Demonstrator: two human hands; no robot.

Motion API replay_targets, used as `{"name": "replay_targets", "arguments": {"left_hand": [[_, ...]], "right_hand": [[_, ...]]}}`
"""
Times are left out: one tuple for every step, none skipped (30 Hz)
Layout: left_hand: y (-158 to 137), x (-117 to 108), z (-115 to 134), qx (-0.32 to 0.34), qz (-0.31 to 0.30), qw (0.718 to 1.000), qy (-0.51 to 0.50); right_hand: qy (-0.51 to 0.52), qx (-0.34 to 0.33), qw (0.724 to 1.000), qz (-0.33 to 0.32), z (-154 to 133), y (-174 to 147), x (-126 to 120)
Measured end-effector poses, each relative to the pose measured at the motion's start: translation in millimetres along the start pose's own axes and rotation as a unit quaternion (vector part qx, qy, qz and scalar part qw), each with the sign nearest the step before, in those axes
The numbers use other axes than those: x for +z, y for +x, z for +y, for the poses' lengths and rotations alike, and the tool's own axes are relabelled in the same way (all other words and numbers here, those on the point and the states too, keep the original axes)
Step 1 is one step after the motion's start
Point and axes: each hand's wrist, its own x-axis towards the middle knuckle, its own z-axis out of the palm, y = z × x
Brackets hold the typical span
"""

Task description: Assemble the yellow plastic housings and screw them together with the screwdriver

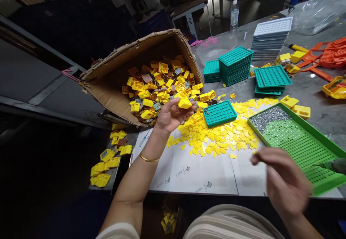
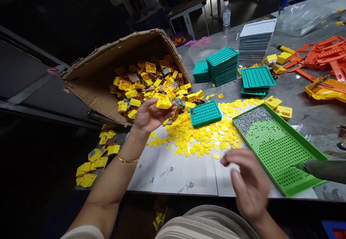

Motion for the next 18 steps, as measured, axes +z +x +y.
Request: {"name": "replay_targets", "arguments": {"left_hand": [[-9.3, 2.3, 2.6, -0.009, -0.012, 1.0, -0.018], [-18.6, 4.5, 4.1, -0.015, -0.02, 0.999, -0.027], [-27.4, 6.6, 4.4, -0.022, -0.025, 0.999, -0.031], [-35.6, 8.7, 3.5, -0.033, -0.029, 0.999, -0.033], [-42.8, 10.7, 1.5, -0.044, -0.031, 0.998, -0.036], [-48.9, 12.7, -1.7, -0.057, -0.033, 0.997, -0.043], [-53.8, 14.6, -6.3, -0.071, -0.036, 0.995, -0.054], [-57.6, 16.4, -12.2, -0.083, -0.041, 0.993, -0.068], [-60.4, 18.0, -19.4, -0.096, -0.048, 0.991, -0.084], [-62.4, 19.4, -27.8, -0.11, -0.058, 0.987, -0.104], [-63.8, 20.5, -37.5, -0.125, -0.068, 0.981, -0.128], [-65.0, 21.5, -48.1, -0.142, -0.078, 0.975, -0.155], [-66.2, 22.5, -59.5, -0.158, -0.082, 0.966, -0.185], [-67.7, 23.5, -71.5, -0.176, -0.082, 0.957, -0.215], [-69.8, 24.6, -83.6, -0.195, -0.074, 0.947, -0.242], [-72.4, 26.1, -95.5, -0.216, -0.062, 0.938, -0.265], [-75.7, 28.0, -106.9, -0.242, -0.047, 0.927, -0.283], [-79.6, 30.3, -117.3, -0.27, -0.033, 0.915, -0.298]], "right_hand": [[0.025, 0.029, 0.999, -0.007, 13.6, 10.3, 14.2], [0.068, 0.102, 0.992, -0.04, 26.5, 19.9, 28.6], [0.11, 0.168, 0.977, -0.07, 38.1, 28.4, 42.3], [0.148, 0.22, 0.96, -0.092, 48.0, 35.3, 54.6], [0.18, 0.268, 0.94, -0.111, 55.8, 40.5, 64.9], [0.211, 0.308, 0.919, -0.124, 61.6, 43.9, 72.8], [0.24, 0.339, 0.899, -0.139, 65.5, 45.6, 78.2], [0.266, 0.36, 0.882, -0.148, 67.7, 45.8, 81.0], [0.288, 0.371, 0.869, -0.153, 68.5, 44.8, 81.1], [0.303, 0.374, 0.863, -0.151, 68.2, 43.0, 78.7], [0.309, 0.374, 0.863, -0.14, 67.2, 40.7, 73.9], [0.305, 0.374, 0.867, -0.126, 66.0, 38.0, 67.0], [0.293, 0.377, 0.872, -0.112, 64.7, 35.1, 58.5], [0.273, 0.383, 0.877, -0.098, 63.6, 32.0, 48.8], [0.248, 0.393, 0.881, -0.085, 62.9, 28.6, 38.6], [0.221, 0.404, 0.885, -0.075, 62.6, 25.1, 28.2], [0.192, 0.412, 0.888, -0.069, 62.9, 21.3, 18.4], [0.162, 0.418, 0.891, -0.068, 63.6, 17.4, 9.5]]}}
